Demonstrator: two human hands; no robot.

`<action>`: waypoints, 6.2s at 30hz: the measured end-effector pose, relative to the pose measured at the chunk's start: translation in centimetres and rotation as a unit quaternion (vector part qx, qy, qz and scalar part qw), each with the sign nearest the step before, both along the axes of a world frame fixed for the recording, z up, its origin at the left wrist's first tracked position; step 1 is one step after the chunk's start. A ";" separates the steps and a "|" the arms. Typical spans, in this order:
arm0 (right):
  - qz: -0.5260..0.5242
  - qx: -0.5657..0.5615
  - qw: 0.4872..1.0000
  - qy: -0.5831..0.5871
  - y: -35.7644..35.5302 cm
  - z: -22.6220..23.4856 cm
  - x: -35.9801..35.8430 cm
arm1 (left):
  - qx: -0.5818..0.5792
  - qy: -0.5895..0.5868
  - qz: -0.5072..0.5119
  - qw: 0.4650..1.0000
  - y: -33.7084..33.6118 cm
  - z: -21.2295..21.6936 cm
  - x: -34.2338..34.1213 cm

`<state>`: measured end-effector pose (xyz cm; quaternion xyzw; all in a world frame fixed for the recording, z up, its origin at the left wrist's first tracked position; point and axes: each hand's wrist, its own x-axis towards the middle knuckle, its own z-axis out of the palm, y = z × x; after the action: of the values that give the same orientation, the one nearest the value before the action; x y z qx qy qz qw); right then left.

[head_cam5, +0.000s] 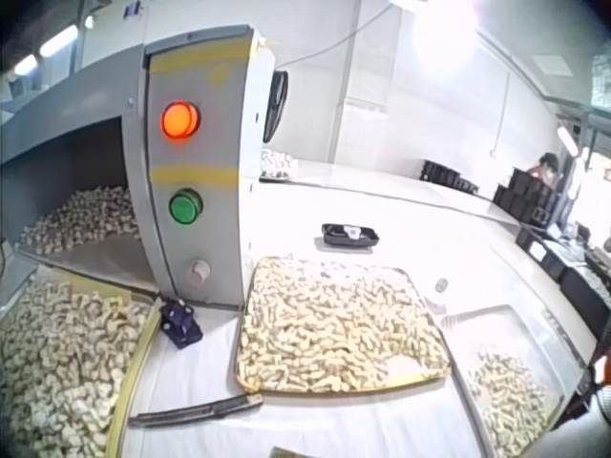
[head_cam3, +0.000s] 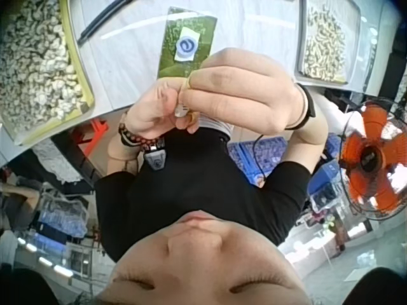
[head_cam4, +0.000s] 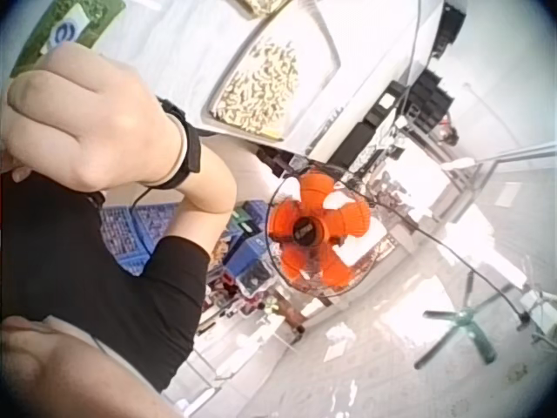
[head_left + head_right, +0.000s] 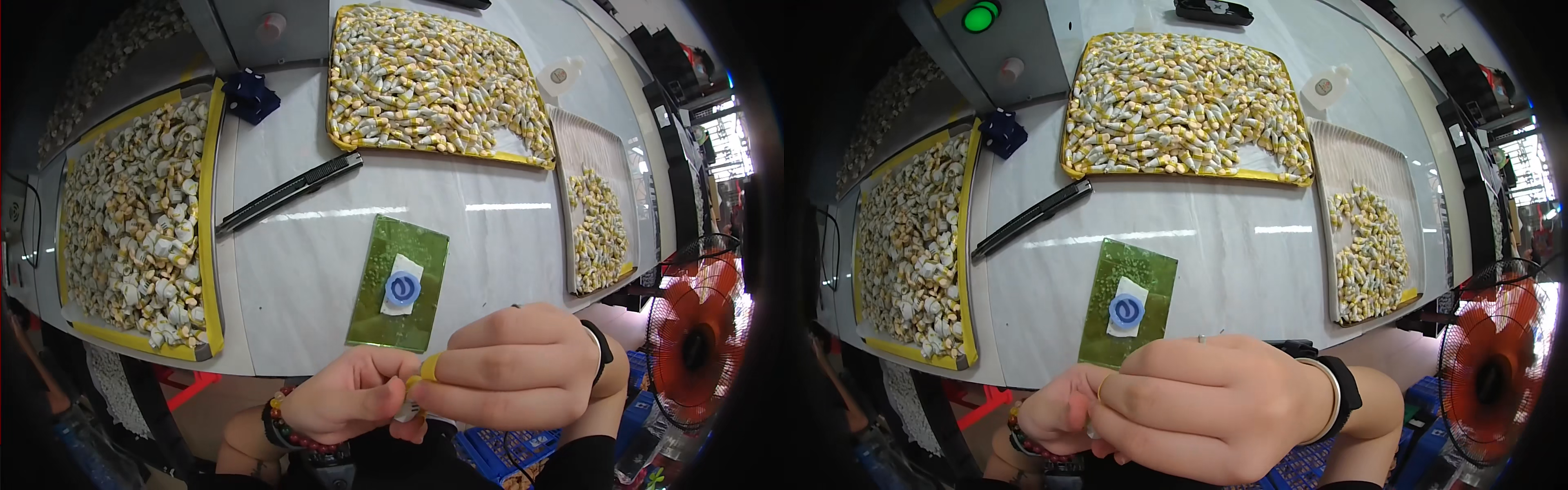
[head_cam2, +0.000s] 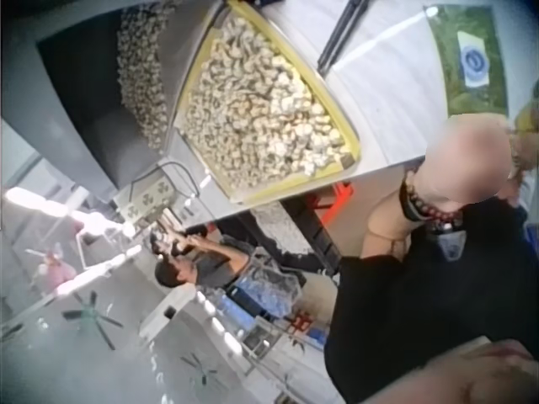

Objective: The person assembles small capsules by hand. They pick up a capsule shell, apply a small amount of adhesive from a bottle, and then insert a small white object into the shell. The completed capsules are placed onto a tray.

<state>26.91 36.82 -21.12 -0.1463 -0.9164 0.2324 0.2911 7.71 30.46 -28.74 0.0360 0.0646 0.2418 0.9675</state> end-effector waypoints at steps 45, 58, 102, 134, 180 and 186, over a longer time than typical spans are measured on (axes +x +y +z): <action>-0.053 -0.009 0.999 -0.002 -2.8 0.4 3.0 | 0.416 0.341 0.180 0.824 0.9 2.2 0.5; -0.429 -0.095 0.866 -0.240 3.6 -0.6 16.4 | 0.322 0.264 0.254 0.873 0.2 1.2 0.5; -0.088 0.045 0.975 -0.200 0.9 -3.1 -0.1 | 0.313 0.308 0.348 0.828 -0.9 0.5 -2.6; -0.044 -0.219 0.963 0.150 -2.6 -2.3 -0.3 | 0.594 0.400 0.326 0.618 0.5 2.4 -1.1; -0.006 -0.354 0.930 0.097 -2.0 -2.2 0.5 | 0.177 0.130 0.136 0.966 -0.1 1.3 -0.3; -0.017 -0.353 0.933 0.070 -2.2 -1.7 0.7 | 0.171 0.126 0.127 0.969 -0.3 1.4 -0.3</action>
<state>27.57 34.59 -22.80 -0.2388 -0.7500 0.5454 0.2882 7.44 30.17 -27.35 0.2230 0.1477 0.3640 0.8922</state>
